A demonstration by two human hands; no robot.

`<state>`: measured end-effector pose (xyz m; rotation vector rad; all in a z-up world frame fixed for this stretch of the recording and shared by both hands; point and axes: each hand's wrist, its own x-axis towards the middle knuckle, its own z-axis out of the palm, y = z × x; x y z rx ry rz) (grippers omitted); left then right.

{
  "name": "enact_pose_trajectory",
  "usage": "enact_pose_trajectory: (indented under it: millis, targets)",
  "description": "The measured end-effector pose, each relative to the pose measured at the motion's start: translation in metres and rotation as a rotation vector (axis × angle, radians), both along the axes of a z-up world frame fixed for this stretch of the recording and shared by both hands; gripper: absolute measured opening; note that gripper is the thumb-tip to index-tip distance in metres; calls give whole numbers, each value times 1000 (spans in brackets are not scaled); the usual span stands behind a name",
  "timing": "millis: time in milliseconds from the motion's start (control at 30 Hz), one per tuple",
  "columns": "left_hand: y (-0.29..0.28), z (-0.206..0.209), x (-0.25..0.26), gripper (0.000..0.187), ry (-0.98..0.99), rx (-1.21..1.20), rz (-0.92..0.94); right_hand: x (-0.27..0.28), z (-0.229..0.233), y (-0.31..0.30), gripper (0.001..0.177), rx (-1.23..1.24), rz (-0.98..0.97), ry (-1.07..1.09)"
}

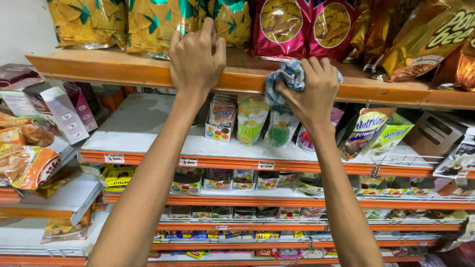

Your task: The person wipes down grocery store shelves with a cloth, moving various packaged goods aside to reach the shelf surface.

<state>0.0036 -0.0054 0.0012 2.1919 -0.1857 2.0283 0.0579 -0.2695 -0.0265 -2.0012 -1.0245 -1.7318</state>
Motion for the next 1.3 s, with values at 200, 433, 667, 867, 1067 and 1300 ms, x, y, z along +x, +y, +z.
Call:
enact_pose_trajectory:
  millis: [200, 433, 667, 867, 1067, 1300]
  targets:
    - [0, -2, -2, 15, 1, 13, 37, 1, -1, 11, 47, -5, 2, -20]
    - [3, -3, -1, 14, -21, 33, 29, -14, -1, 6, 42, -19, 40, 4]
    - [2, -3, -2, 15, 2, 6, 20, -13, -2, 6, 41, -9, 48, 11]
    - [4, -3, -3, 14, -33, 12, -4, -7, 1, -4, 37, -59, 48, -7]
    - [4, -2, -4, 14, -2, -5, -8, 7, 3, -42, 36, -44, 37, 21]
    - [2, -2, -6, 14, -30, 8, -15, 19, 3, -74, 34, -12, 22, 34]
